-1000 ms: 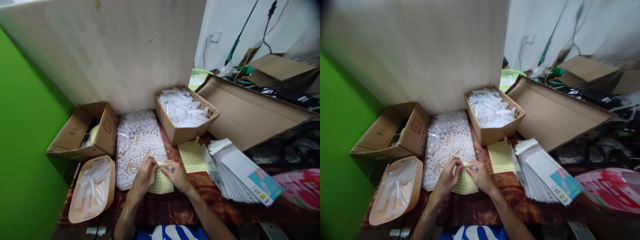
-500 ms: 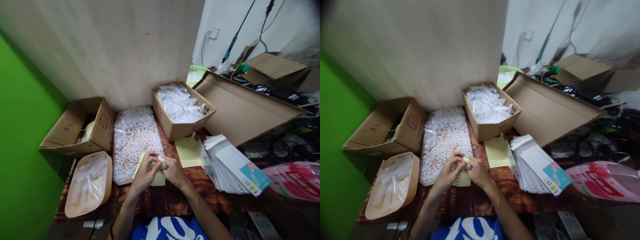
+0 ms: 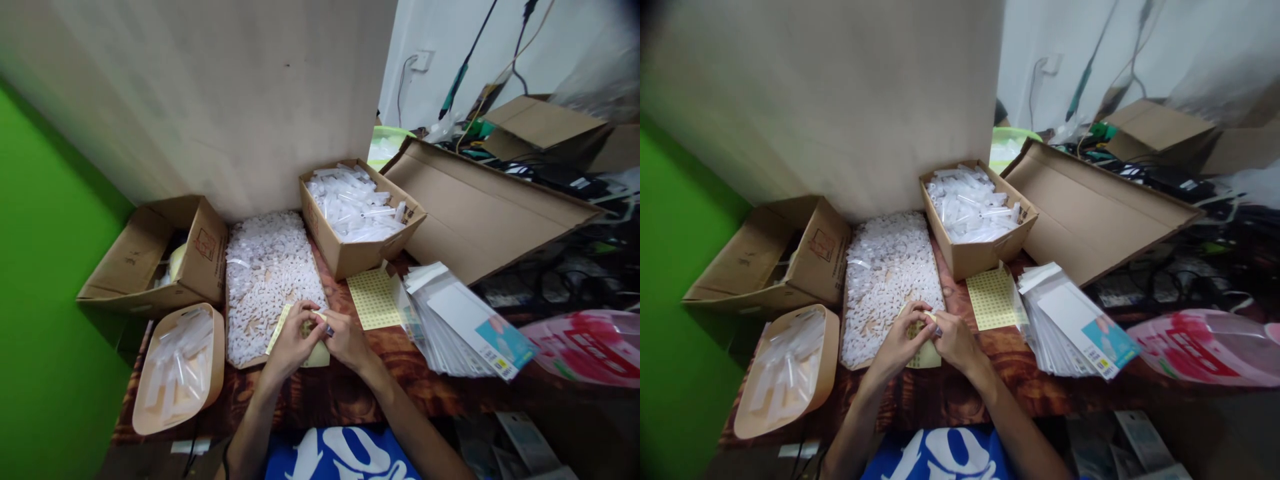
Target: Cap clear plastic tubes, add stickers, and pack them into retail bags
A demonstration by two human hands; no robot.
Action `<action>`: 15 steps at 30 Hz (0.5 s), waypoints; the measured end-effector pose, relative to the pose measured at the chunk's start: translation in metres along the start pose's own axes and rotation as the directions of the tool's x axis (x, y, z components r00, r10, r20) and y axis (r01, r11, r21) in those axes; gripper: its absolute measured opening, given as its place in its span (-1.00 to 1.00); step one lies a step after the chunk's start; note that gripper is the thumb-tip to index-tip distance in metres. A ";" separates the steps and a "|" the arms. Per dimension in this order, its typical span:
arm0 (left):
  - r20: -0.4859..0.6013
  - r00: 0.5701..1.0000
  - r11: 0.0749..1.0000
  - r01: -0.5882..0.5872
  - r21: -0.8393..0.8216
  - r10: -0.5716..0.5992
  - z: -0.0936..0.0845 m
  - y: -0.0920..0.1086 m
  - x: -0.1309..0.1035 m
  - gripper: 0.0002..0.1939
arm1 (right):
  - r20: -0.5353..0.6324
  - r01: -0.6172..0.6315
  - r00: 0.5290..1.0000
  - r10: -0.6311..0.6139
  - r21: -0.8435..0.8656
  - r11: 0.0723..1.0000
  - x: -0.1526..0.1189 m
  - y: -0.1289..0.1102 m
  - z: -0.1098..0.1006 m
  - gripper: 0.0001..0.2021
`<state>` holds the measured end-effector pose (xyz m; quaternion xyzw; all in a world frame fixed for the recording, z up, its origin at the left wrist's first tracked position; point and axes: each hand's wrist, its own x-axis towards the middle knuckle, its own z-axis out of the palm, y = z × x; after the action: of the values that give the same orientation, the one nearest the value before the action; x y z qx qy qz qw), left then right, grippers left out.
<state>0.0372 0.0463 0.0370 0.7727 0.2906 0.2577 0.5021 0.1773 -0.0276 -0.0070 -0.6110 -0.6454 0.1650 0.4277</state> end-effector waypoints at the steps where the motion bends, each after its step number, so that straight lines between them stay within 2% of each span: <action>1: -0.009 1.000 1.000 0.001 0.001 -0.001 0.001 0.000 0.000 -0.89 | -0.002 0.000 1.000 0.000 0.001 1.000 0.000 0.001 0.001 -0.79; 3: -0.044 0.999 1.000 -0.006 -0.002 0.006 0.002 0.000 0.000 -0.95 | -0.001 0.003 1.000 -0.003 -0.003 1.000 -0.001 0.003 0.001 -0.80; 5: -0.064 0.998 1.000 -0.026 0.008 0.026 0.000 0.000 -0.002 -0.91 | 0.005 0.009 1.000 -0.009 -0.022 1.000 -0.001 0.005 0.002 -0.79; 8: -0.028 0.999 0.996 -0.024 0.083 0.027 -0.010 -0.004 -0.003 -0.77 | 0.028 0.007 1.000 -0.004 -0.082 0.997 -0.001 0.007 -0.001 -0.72; 10: -0.022 1.000 0.989 0.008 0.145 -0.005 -0.018 -0.012 -0.003 -0.81 | 0.044 -0.046 0.998 0.051 -0.113 0.993 -0.002 0.005 -0.007 -0.67; 12: -0.101 0.995 0.981 0.042 0.192 -0.022 -0.027 -0.022 -0.002 -0.84 | 0.030 -0.138 0.989 0.143 -0.122 0.983 -0.002 0.001 -0.015 -0.65; 15: -0.278 0.960 0.963 0.033 0.269 0.045 -0.034 -0.036 -0.001 -0.77 | -0.024 -0.232 0.973 0.231 -0.072 0.970 -0.003 -0.008 -0.028 -0.72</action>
<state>0.0067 0.0788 0.0162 0.7905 0.3890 0.3243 0.3445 0.1930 -0.0405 0.0146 -0.6987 -0.5721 0.1849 0.3877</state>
